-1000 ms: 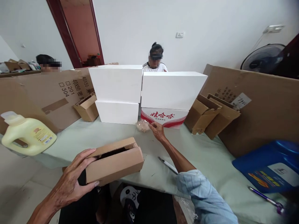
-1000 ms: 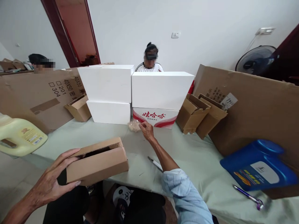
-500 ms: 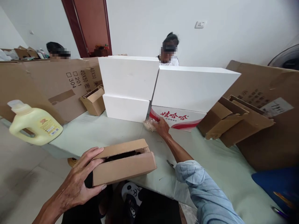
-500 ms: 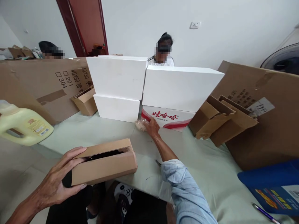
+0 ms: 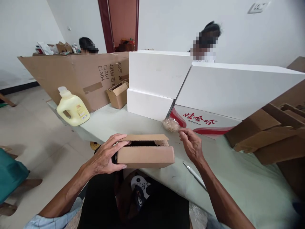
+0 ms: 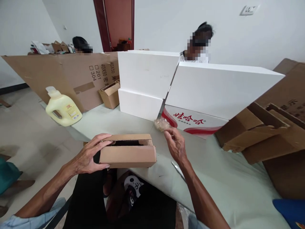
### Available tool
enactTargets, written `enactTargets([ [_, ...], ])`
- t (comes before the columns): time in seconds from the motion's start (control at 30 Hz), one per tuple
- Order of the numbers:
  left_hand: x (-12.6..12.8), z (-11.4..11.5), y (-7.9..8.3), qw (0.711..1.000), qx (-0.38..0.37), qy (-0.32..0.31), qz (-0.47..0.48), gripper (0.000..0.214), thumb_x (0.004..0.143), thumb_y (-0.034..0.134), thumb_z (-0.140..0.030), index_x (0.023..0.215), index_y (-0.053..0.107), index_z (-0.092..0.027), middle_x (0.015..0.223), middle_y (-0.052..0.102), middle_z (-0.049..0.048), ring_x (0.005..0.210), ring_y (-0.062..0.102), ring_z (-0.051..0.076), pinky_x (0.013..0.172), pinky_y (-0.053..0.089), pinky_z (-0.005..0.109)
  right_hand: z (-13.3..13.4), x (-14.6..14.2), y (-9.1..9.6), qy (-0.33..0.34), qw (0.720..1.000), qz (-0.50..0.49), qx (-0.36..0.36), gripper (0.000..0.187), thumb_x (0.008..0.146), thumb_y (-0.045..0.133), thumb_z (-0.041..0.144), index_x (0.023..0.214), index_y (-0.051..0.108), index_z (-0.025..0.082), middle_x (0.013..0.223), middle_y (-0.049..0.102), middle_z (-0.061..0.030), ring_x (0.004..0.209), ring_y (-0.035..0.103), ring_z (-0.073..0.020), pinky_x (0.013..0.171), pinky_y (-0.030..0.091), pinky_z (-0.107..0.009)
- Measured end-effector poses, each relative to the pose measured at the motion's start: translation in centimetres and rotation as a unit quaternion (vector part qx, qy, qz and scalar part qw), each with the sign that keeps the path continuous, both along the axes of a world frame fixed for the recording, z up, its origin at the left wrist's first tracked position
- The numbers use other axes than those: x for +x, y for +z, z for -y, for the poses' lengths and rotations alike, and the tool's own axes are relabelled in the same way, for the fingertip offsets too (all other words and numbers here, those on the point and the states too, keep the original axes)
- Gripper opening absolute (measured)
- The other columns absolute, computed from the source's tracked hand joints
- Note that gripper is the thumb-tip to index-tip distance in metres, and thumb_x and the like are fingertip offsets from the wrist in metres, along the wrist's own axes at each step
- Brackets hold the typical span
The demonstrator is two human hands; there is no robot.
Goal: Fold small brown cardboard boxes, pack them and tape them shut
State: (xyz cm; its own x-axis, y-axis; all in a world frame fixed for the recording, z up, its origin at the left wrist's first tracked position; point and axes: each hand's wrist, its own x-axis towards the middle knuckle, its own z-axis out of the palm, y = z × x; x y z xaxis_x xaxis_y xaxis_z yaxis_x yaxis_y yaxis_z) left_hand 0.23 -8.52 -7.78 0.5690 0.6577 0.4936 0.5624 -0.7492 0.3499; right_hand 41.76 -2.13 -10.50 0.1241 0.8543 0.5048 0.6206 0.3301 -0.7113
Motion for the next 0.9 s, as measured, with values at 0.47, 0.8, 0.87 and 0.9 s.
enactTargets([
  [0.47,-1.2,-1.4,1.6,0.994,-0.093,-0.021,-0.055,0.108,0.066,0.102,-0.04,0.162,0.051,-0.029,0.165,0.048,0.0175,0.149,0.054,0.04,0.12,0.053,0.056,9.2,-4.2,3.4,0.165,0.958,0.188,0.137,0.062,0.104,0.072,0.052,0.158,0.054,0.027,0.123,0.071,-0.013,0.106,0.069,-0.0286,0.088,0.063,-0.043],
  [0.8,-0.8,-2.4,4.6,0.977,-0.103,-0.036,-0.183,0.118,0.058,0.103,-0.035,0.163,0.05,-0.035,0.149,0.054,0.0103,0.129,0.066,0.036,0.101,0.061,0.044,9.9,-5.9,6.6,0.344,0.911,0.227,0.028,0.024,0.105,0.07,0.034,0.128,0.072,0.027,0.13,0.077,-0.0092,0.124,0.072,-0.027,0.101,0.061,-0.04],
  [0.87,-0.7,-2.8,5.0,0.97,-0.11,-0.044,-0.215,0.117,0.057,0.103,-0.037,0.162,0.052,-0.036,0.144,0.054,0.0086,0.122,0.067,0.035,0.094,0.061,0.04,9.9,-6.4,7.3,0.356,0.894,0.27,0.015,0.026,0.103,0.073,0.033,0.129,0.073,0.027,0.121,0.079,-0.0078,0.114,0.075,-0.0259,0.095,0.061,-0.037],
  [0.9,-0.6,-2.9,5.2,0.966,-0.112,-0.046,-0.227,0.115,0.057,0.103,-0.037,0.161,0.053,-0.037,0.143,0.054,0.008,0.12,0.068,0.034,0.092,0.061,0.039,9.9,-6.6,7.6,0.358,0.888,0.289,0.013,0.024,0.102,0.074,0.031,0.126,0.074,0.027,0.116,0.079,-0.0068,0.108,0.075,-0.0248,0.09,0.061,-0.035],
])
